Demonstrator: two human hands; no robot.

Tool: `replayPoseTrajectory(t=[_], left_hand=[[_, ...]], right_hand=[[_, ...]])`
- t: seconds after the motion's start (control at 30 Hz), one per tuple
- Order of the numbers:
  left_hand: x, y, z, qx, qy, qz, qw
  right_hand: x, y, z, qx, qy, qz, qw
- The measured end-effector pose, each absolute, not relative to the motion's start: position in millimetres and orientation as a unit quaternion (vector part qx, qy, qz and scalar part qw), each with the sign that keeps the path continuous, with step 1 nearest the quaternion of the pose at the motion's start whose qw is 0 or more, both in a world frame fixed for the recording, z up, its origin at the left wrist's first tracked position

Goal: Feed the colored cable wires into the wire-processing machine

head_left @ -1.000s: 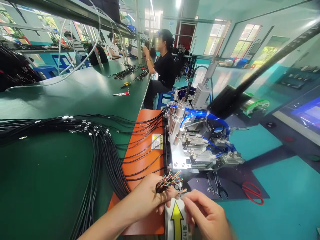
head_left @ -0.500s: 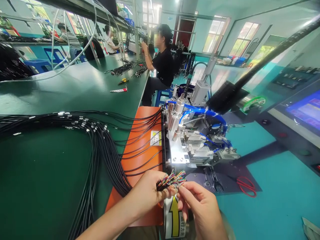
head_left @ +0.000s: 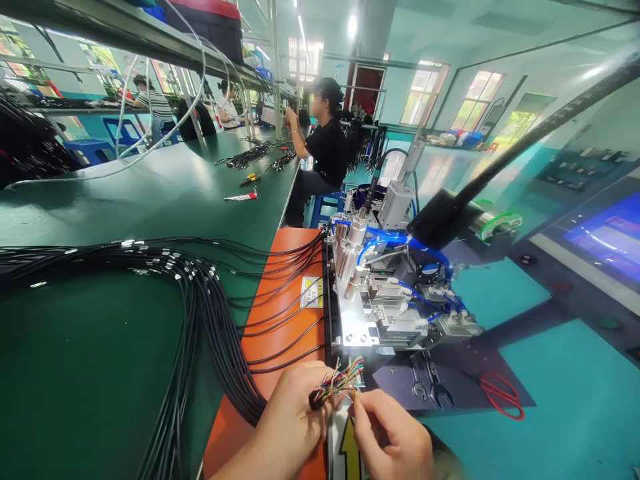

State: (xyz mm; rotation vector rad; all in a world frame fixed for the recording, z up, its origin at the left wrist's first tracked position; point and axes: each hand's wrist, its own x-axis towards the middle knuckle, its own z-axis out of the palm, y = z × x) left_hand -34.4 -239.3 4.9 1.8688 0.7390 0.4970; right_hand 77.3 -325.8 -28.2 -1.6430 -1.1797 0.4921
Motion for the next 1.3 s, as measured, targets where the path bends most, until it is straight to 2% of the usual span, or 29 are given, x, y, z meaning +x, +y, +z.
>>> replayPoseTrajectory(t=[0.07,0.13,0.27,0.37,0.43,1.0,1.2,1.3], left_hand=[[-34,-238,3,0.779,0.302,0.217,0.505],[-34,-237,2,0.778,0.303,0.221,0.504],[-34,-236,4,0.773,0.313,0.217,0.507],[-34,-238,5,0.78,0.306,0.212,0.504],[-33,-238,5,0.787,0.298,0.205,0.499],[-33,-242,4,0.826,0.282,0.173,0.455],[-33,-247,7,0.824,0.309,0.174,0.442],[-32,-248,7,0.823,0.324,0.161,0.438]], right_hand=[[73,-325,-33,-0.672,-0.555,0.094,0.481],[72,-325,-34,-0.668,-0.579,0.064,0.463],[82,-327,-23,-0.655,-0.57,0.147,0.473],[94,-328,-9,-0.665,-0.541,0.26,0.444],[98,-329,-3,-0.679,-0.522,0.293,0.425],[102,-330,-13,-0.645,-0.629,0.144,0.409],[99,-330,-14,-0.666,-0.553,0.289,0.407],[98,-329,-18,-0.669,-0.554,0.268,0.416]])
